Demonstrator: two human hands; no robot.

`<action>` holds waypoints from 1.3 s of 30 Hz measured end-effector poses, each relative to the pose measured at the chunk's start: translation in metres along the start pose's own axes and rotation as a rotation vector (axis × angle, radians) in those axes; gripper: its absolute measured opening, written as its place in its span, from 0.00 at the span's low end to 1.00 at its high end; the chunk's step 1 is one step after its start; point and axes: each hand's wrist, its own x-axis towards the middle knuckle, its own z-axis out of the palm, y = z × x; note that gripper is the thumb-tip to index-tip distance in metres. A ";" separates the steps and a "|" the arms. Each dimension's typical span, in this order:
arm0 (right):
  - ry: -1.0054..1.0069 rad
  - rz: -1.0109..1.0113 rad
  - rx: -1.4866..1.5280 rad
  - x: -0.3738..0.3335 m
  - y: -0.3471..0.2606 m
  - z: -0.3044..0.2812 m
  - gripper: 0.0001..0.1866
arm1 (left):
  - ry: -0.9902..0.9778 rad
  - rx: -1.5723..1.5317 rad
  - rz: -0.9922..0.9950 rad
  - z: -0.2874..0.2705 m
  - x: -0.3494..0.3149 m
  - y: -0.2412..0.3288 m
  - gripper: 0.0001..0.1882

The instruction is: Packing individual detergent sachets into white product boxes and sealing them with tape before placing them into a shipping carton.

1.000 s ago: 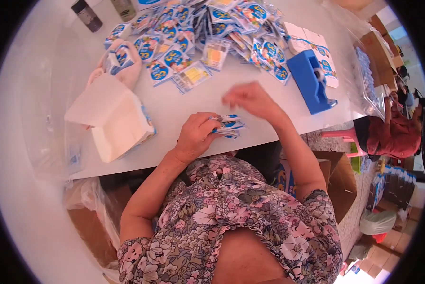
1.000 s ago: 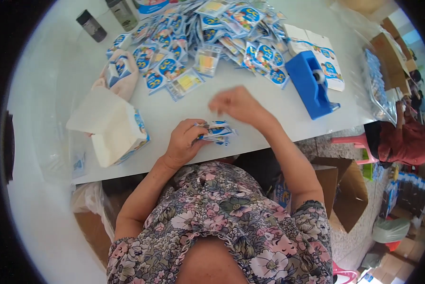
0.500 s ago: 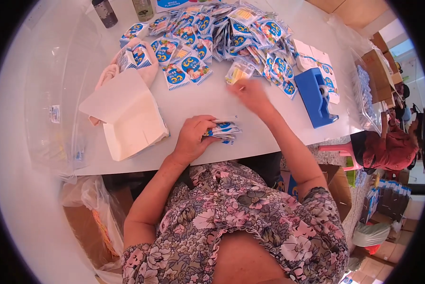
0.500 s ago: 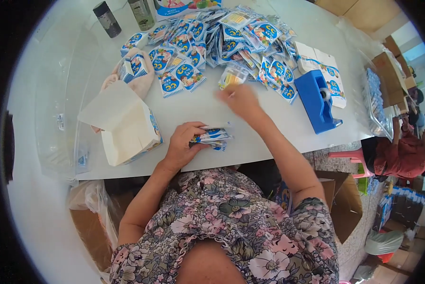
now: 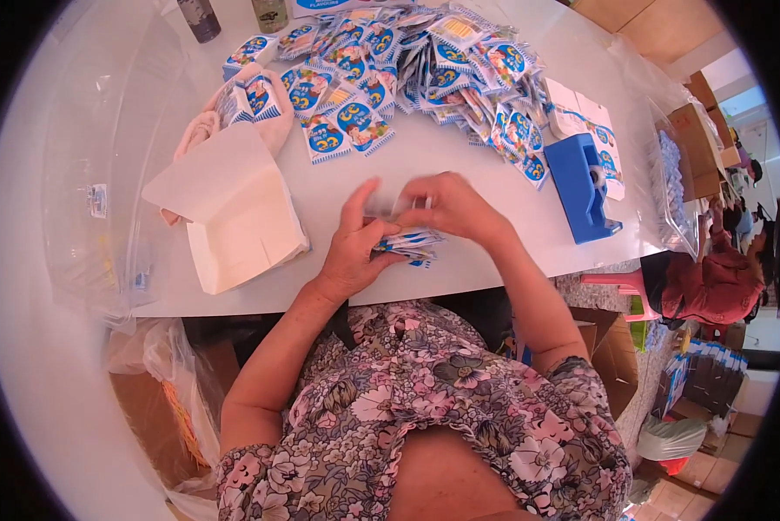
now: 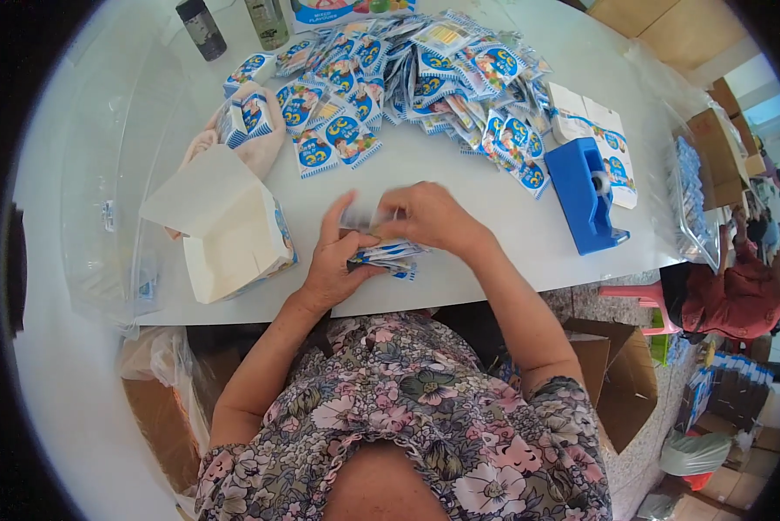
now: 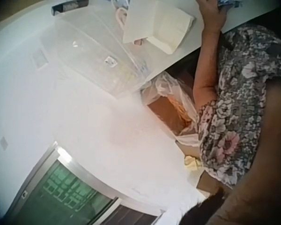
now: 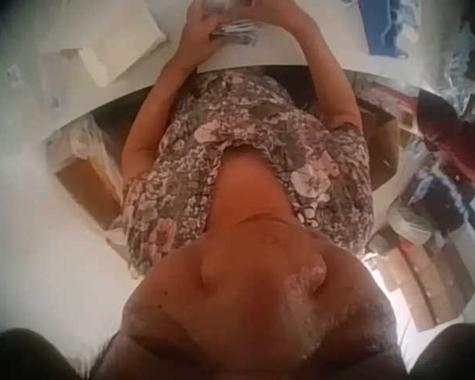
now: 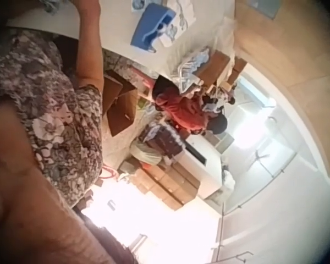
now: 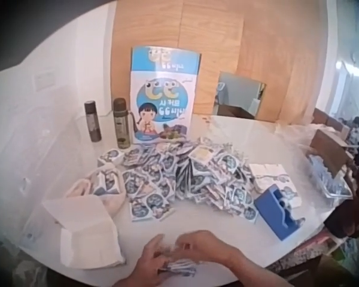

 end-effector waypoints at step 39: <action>0.055 0.067 -0.220 0.132 -0.005 0.048 0.13 | -0.087 0.109 0.030 0.000 0.003 -0.007 0.36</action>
